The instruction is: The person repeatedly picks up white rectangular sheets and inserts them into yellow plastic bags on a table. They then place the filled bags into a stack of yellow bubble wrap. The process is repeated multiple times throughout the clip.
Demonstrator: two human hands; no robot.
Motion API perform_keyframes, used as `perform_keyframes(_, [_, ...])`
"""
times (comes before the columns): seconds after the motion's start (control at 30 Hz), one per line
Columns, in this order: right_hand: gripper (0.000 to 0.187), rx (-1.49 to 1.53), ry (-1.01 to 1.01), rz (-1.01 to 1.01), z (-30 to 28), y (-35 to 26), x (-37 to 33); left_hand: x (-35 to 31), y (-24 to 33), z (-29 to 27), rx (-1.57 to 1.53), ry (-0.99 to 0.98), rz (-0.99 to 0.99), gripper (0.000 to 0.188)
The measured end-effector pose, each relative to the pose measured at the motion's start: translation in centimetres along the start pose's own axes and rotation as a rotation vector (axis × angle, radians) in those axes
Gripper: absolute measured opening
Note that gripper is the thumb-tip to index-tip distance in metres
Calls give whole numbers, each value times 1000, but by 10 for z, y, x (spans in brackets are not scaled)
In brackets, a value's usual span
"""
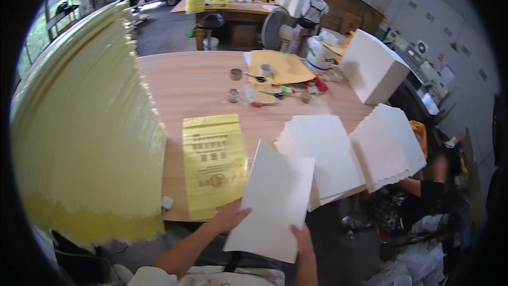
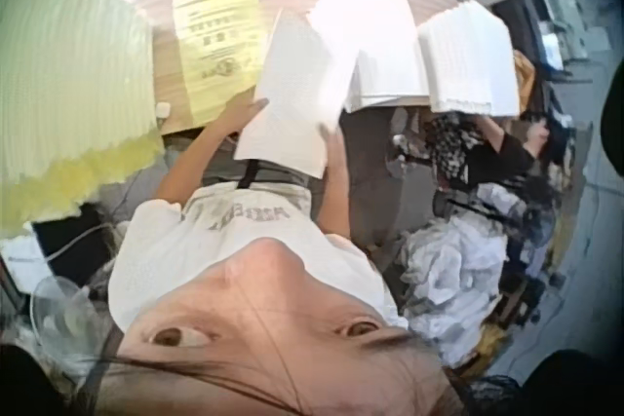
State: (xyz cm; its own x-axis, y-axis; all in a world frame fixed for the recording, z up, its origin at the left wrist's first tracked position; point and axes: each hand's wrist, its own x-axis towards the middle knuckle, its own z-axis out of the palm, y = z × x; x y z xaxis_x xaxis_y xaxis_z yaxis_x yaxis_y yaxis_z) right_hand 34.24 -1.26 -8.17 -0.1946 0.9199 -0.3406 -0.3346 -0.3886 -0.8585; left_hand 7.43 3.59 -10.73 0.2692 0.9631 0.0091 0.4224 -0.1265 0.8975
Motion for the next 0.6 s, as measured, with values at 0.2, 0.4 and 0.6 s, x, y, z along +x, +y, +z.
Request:
perform_keyframes(0.2, [93,-1016,-179,-690,123,29,17,-6,44,-55,-23,73,-267,54])
perform_keyframes(0.4, [59,47,-110,101,93,33,26,-31,21,-50,-529,-175,-314,42])
perform_keyframes(0.6, [62,91,-209,247,6,-3,8,5,8,-105,-594,161,-55,54])
